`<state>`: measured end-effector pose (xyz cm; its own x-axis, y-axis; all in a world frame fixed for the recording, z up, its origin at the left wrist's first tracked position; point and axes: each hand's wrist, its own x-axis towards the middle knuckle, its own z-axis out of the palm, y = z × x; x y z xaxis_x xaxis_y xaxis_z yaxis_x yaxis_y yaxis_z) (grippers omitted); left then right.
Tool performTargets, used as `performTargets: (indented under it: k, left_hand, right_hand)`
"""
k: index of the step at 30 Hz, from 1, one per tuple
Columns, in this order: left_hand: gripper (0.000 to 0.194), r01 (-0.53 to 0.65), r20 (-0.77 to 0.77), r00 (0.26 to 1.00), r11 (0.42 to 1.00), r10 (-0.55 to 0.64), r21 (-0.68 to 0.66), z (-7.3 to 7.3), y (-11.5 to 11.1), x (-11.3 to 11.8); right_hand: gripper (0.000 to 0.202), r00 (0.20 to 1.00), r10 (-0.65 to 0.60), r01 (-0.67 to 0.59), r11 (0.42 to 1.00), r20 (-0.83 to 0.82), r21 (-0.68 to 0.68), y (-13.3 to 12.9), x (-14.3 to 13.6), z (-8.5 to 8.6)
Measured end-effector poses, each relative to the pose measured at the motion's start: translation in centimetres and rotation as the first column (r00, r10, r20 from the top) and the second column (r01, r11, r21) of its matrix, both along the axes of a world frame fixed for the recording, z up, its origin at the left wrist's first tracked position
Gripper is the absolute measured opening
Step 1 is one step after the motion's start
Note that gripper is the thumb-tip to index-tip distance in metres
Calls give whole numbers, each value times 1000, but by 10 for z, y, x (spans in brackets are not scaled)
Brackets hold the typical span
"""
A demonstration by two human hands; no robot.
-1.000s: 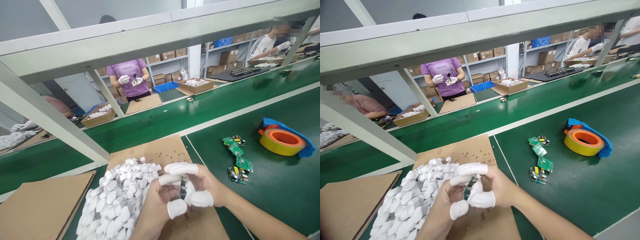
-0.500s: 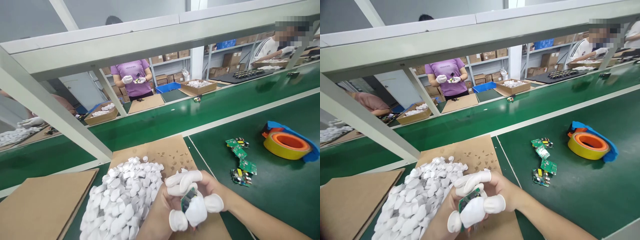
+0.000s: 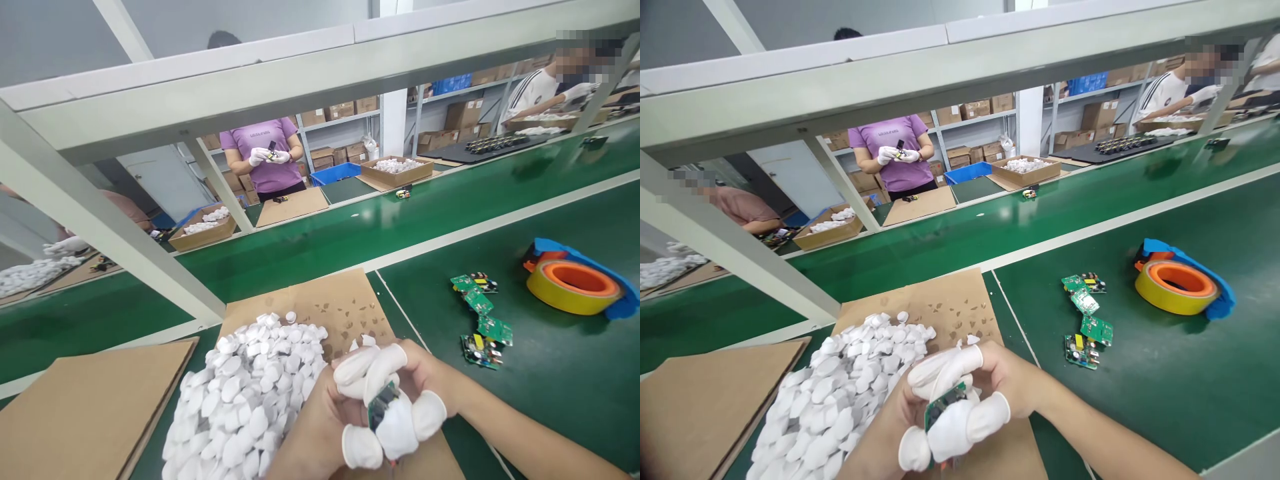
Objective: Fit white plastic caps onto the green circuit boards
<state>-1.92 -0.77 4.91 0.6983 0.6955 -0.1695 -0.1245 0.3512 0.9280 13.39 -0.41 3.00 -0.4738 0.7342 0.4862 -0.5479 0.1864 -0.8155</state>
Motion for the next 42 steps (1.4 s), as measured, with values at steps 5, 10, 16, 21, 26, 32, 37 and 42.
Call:
performTargets:
  k: [5, 10, 16, 21, 26, 32, 37, 42]
  left_hand:
    - [53, 36, 33, 999, 999, -35, -25, 3, 4, -1]
    - [42, 62, 88, 994, 998, -61, -11, 2, 9, 5]
    - [46, 73, 53, 996, 997, -71, -39, -4, 11, 2]
    - [49, -12, 8, 1000, 998, 12, -65, 7, 7, 5]
    - [46, -37, 90, 995, 993, 47, -111, 5, 4, 7]
    - [48, -71, 18, 997, 995, 73, -73, 1, 5, 4]
    - [48, -94, 32, 995, 995, 95, -36, -1, 6, 5]
    - [42, -95, 8, 995, 995, 95, -22, -3, 7, 9]
  right_hand:
    - [40, 999, -19, 22, 995, -36, 93, 0, -1, 2]
    - [40, 1000, 7, -7, 1000, 4, 26, 2, 4, 1]
    - [24, 996, -84, 82, 994, 24, 74, 3, 1, -6]
    - [23, 987, -160, 156, 980, 27, 124, 2, -2, -7]
    - [30, 991, -117, 114, 991, 58, 63, 1, 1, -7]
    - [25, 965, -213, 206, 977, 152, 62, -1, -1, -8]
    - [29, 976, -180, 173, 983, 123, 61, 0, 0, -7]
    - [33, 969, -208, 201, 978, 137, 62, 1, 0, -8]
